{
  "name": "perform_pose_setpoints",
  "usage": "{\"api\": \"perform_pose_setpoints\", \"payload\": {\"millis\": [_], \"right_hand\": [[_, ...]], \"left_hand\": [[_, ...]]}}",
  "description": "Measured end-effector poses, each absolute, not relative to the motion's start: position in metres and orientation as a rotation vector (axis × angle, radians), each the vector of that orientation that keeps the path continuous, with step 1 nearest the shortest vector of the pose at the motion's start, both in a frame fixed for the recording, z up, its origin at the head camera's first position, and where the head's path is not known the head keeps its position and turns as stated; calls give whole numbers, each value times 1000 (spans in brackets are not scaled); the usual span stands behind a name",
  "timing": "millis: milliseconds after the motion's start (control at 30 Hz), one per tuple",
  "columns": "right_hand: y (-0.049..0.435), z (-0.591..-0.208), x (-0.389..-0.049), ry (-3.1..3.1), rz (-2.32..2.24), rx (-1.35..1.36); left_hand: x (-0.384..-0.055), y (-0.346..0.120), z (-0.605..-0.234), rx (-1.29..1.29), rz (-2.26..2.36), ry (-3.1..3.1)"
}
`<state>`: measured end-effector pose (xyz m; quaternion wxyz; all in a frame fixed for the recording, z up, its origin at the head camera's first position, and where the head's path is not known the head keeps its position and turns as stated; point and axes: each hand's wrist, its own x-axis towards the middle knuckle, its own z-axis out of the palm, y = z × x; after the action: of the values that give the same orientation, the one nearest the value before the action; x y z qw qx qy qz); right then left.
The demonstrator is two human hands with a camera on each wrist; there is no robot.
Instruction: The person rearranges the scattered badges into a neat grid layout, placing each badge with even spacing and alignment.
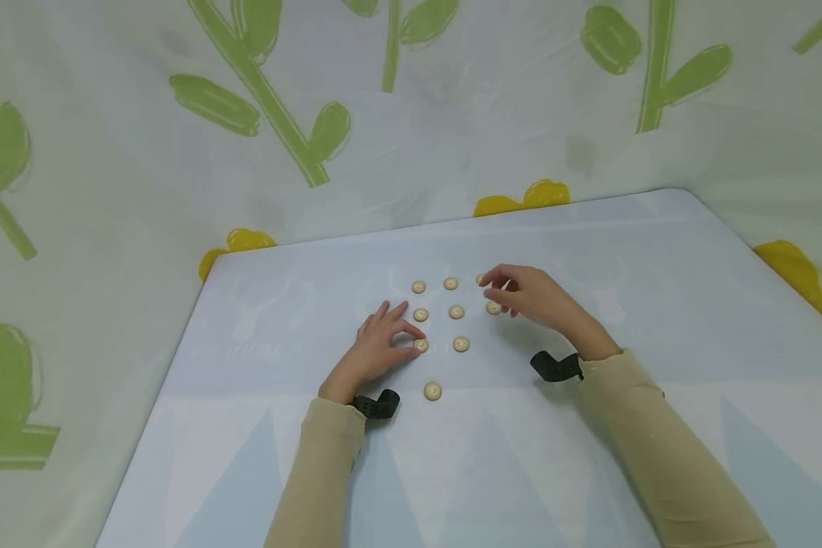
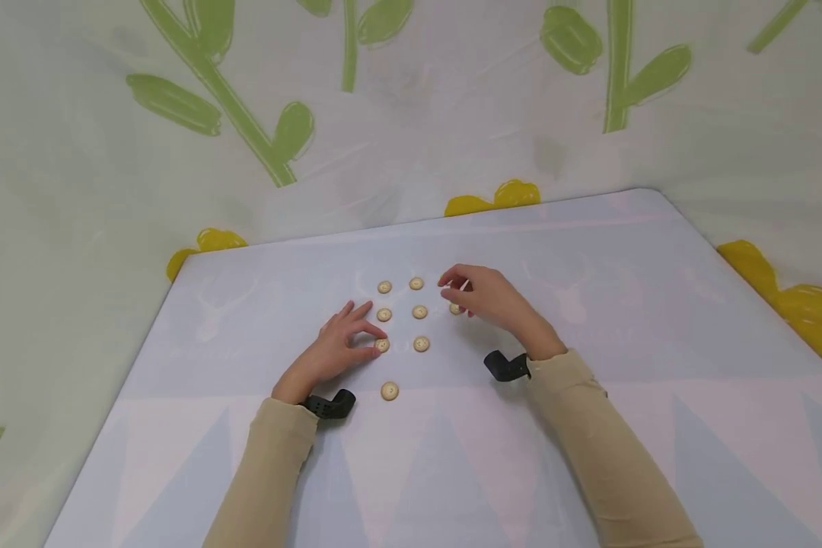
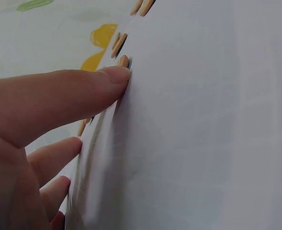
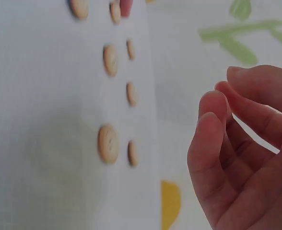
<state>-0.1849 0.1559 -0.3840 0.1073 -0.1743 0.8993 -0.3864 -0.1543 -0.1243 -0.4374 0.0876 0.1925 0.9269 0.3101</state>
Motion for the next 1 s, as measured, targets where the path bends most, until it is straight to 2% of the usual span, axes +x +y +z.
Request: {"api": "perform_pose_setpoints", "payload": {"millis": [400, 700, 1000], "right_hand": [[121, -390, -160, 2493, -910, -883], [104, -396, -142, 2455, -722, -1027], [92, -409, -126, 2444, -678, -1042]], "left_hand": [[-153, -125, -432, 551, 950, 2766], [-155, -125, -431, 567, 943, 2747], [-152, -128, -440, 583, 957, 2763]]}}
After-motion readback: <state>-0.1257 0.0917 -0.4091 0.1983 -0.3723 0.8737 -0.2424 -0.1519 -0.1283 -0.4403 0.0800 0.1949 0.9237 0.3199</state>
